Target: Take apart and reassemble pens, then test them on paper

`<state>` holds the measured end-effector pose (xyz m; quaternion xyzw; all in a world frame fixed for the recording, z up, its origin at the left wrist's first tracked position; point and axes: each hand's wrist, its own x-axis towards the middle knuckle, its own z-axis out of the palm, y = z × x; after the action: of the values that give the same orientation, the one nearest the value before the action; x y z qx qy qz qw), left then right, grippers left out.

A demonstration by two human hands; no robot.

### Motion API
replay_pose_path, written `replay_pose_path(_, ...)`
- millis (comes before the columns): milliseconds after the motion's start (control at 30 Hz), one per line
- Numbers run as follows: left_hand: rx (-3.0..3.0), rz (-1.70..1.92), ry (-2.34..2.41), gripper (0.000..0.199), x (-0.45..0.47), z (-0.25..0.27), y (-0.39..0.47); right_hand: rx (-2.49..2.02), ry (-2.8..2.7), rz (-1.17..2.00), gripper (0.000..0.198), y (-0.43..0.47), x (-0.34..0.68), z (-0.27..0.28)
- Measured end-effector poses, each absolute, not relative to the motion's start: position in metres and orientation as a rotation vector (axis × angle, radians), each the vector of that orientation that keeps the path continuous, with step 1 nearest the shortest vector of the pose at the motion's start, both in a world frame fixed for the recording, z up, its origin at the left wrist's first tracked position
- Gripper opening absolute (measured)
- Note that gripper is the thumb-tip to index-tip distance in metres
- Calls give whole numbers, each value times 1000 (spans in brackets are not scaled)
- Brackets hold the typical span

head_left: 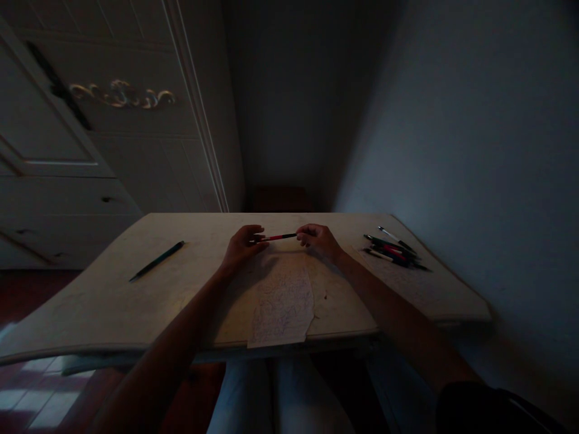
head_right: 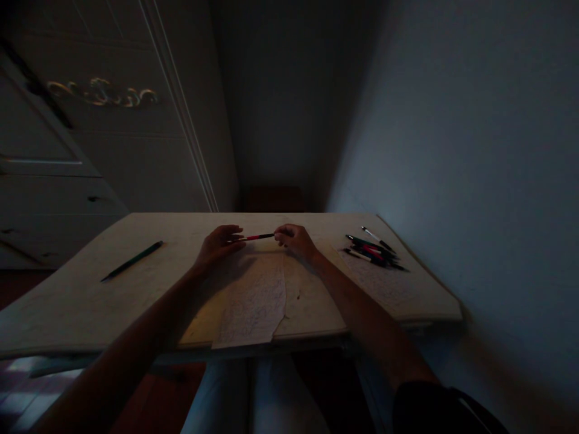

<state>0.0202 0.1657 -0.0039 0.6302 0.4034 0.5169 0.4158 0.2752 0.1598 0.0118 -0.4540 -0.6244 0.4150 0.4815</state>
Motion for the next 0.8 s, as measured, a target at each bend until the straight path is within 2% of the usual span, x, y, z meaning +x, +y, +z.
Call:
replay_pose_path(200, 1730, 1290, 1233, 41, 20, -5, 165, -1097, -1511, 966, 23, 162, 276, 13)
replay_pose_path(433, 1807, 1267, 1154, 32, 21, -2, 162, -1099, -1516, 959, 24, 160, 275, 15)
replay_pose_path(533, 1798, 1339, 1063, 39, 20, -4, 165, -1106, -1515, 970, 25, 159, 275, 15)
replay_pose_path(667, 1725, 1373, 1073, 67, 20, -5, 166, -1108, -1505, 955, 25, 160, 275, 14)
replay_pose_path(700, 1700, 1375, 1103, 67, 21, -5, 165, -1107, -1501, 951, 25, 160, 275, 14)
replay_pose_path(800, 1694, 1344, 1213, 51, 21, -1, 162, -1108, -1502, 944, 25, 160, 275, 14)
